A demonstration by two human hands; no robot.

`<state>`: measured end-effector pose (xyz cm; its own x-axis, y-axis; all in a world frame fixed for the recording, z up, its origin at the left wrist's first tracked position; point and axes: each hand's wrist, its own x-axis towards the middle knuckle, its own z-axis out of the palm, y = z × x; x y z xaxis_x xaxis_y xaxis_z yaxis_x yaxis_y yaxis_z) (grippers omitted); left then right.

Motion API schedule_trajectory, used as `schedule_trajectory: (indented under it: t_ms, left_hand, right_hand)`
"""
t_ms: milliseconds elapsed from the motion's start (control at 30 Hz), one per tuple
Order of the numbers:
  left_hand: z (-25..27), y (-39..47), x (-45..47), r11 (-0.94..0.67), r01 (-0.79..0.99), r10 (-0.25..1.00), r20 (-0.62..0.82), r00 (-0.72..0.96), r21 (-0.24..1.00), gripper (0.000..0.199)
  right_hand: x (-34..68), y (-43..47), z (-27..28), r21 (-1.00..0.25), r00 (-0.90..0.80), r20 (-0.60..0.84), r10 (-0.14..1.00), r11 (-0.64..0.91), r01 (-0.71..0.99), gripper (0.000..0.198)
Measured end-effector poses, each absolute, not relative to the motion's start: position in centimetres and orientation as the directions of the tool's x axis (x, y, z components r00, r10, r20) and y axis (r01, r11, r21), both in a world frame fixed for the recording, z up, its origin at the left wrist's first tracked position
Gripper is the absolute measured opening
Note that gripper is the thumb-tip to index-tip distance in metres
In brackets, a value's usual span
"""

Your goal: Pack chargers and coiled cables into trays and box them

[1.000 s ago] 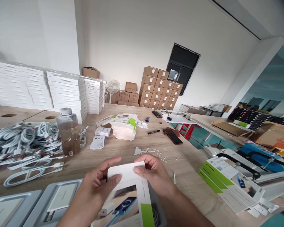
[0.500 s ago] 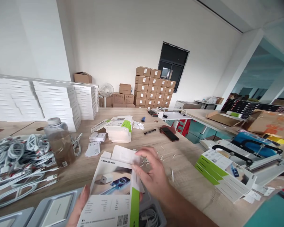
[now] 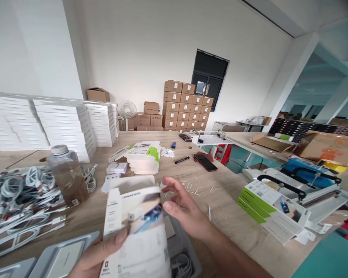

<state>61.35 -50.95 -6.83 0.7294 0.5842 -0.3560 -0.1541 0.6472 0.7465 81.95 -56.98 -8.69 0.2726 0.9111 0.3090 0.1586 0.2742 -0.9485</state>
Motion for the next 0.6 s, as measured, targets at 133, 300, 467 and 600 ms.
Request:
schedule_trajectory:
  t_ms: [133, 300, 467, 600]
  left_hand:
    - [-7.1, -50.0, 61.8, 0.377, -0.161, 0.822, -0.249, 0.512, 0.912, 0.068]
    - [-8.6, -48.5, 61.4, -0.034, 0.136, 0.901, -0.028, 0.434, 0.990, 0.053]
    - [-7.3, -48.2, 61.5, -0.067, -0.145, 0.950, 0.108, 0.293, 0.987, 0.083]
    - [-7.3, -48.6, 61.8, -0.032, -0.266, 0.943, 0.117, 0.311, 0.964, 0.084]
  right_hand:
    - [81.4, -56.6, -9.5, -0.977, 0.077, 0.160, 0.984, 0.147, 0.155, 0.044]
    - [80.4, -56.3, -10.9, -0.975, 0.166, 0.166, 0.972, 0.137, 0.175, 0.047]
    - [79.9, -56.2, -10.8, -0.994, 0.091, 0.103, 0.991, 0.100, 0.031, 0.041]
    - [80.4, -56.1, -10.4, -0.974, 0.208, 0.204, 0.957, 0.219, -0.055, 0.040]
